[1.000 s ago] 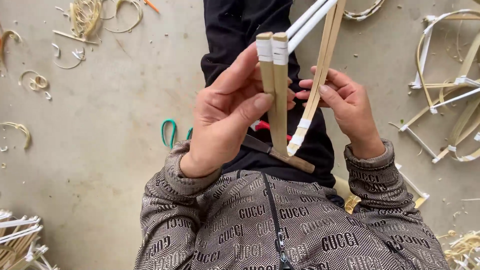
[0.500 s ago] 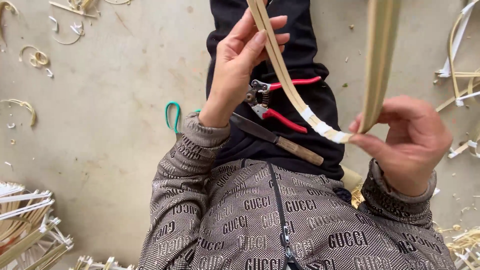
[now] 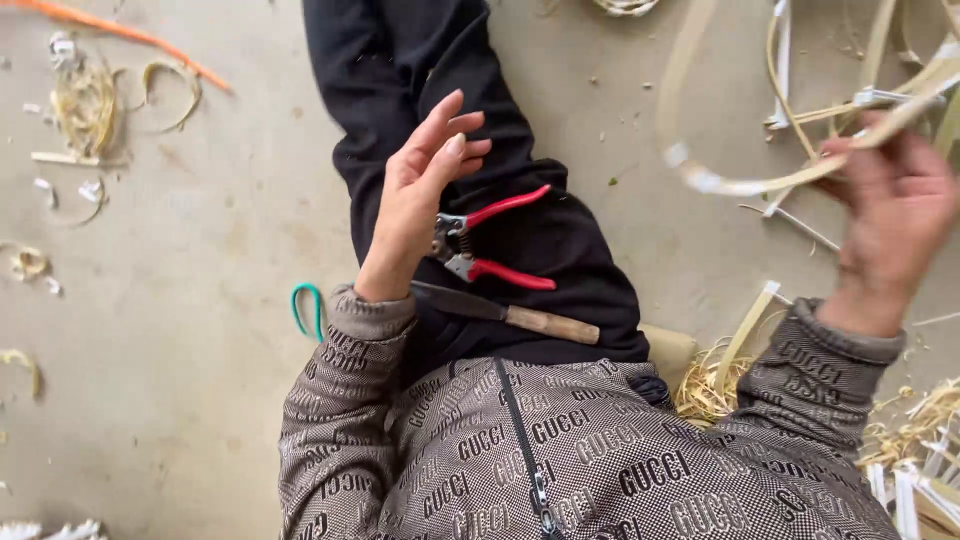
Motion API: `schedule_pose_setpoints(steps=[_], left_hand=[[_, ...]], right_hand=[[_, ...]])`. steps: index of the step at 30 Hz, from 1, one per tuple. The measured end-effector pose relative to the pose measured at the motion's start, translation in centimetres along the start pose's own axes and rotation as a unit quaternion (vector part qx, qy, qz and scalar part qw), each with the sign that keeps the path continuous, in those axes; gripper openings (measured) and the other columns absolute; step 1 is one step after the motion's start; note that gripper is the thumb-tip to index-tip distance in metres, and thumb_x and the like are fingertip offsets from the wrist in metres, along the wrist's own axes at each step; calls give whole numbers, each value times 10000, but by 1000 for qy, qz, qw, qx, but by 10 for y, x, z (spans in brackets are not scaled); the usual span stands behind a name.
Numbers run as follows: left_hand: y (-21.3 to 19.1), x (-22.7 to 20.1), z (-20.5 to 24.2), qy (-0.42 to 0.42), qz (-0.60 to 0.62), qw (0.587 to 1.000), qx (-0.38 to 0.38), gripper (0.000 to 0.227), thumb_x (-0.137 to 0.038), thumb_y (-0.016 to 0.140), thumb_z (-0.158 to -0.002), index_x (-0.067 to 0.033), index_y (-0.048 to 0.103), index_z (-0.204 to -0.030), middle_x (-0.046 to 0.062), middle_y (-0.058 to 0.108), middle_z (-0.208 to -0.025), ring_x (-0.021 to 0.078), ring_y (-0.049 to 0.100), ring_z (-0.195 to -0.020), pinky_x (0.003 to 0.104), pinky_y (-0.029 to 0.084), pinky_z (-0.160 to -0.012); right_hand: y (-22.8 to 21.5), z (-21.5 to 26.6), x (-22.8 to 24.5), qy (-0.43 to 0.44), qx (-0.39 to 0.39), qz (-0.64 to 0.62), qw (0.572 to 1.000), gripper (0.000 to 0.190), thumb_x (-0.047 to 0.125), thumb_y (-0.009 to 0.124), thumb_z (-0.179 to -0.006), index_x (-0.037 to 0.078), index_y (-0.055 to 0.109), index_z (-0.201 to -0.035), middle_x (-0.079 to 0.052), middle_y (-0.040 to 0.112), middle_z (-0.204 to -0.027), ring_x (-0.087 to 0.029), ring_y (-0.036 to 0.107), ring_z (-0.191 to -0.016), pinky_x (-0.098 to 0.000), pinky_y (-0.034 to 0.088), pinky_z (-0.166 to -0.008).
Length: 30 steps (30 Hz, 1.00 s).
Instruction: Constructing and binding bamboo frames using a measuring jig, clippers, and a knife.
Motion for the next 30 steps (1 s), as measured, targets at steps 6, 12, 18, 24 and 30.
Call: schedule_pose_setpoints(steps=[6,12,18,24,30], left_hand=[[3,16,-25,-14,-10,1000,0,499,-191,578,-1082,-6,474,-1534,136,655,-1361,188,705,-1101,321,584,-949],[-6,42,-43,-22,-6,999,-22,446,-155,534,-1083,15,506,-1494,131,730,-1159,184,755,-838,274,607,-729],[-19,50,-44,-17,-18,998,-50,407,-113,507,-1084,34,520,-1463,146,740,-1095,182,739,-752,271,606,-685],[-28,51,-43,-28,-61,994,-86,390,-99,530,-1043,41,575,-1404,171,760,-1045,181,732,-685,286,610,-638],[-29,48,-49,-19,-26,997,-74,377,-106,545,-1037,44,586,-1380,184,758,-1049,188,731,-662,296,609,-609]], right_hand=[[-169,-39,-144,51,-201,-263,942,301,160,637,-1082,-30,604,-1313,-143,728,-1198,-220,729,-1060,-335,642,-925],[-3,-111,-132,78,40,-145,986,337,155,642,-1120,34,536,-1416,-133,672,-1254,-204,690,-1098,-328,619,-936],[108,-286,-175,-187,95,197,958,478,170,788,-1035,-16,557,-1410,-174,677,-1301,-267,663,-1200,-383,570,-1026],[188,-390,-156,-237,52,427,871,741,311,807,-957,-19,409,-1487,-258,492,-1484,-410,428,-1404,-510,353,-1186],[212,-433,-165,-222,66,505,832,971,353,817,-846,-123,246,-1471,-348,421,-1483,-557,289,-1402,-755,141,-1143]])
Point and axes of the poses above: each hand's wrist, its own z-axis away from the middle knuckle, its own y-axis out of the palm, x = y × z, the point moved 8 cm from there along -z, towards the middle knuckle
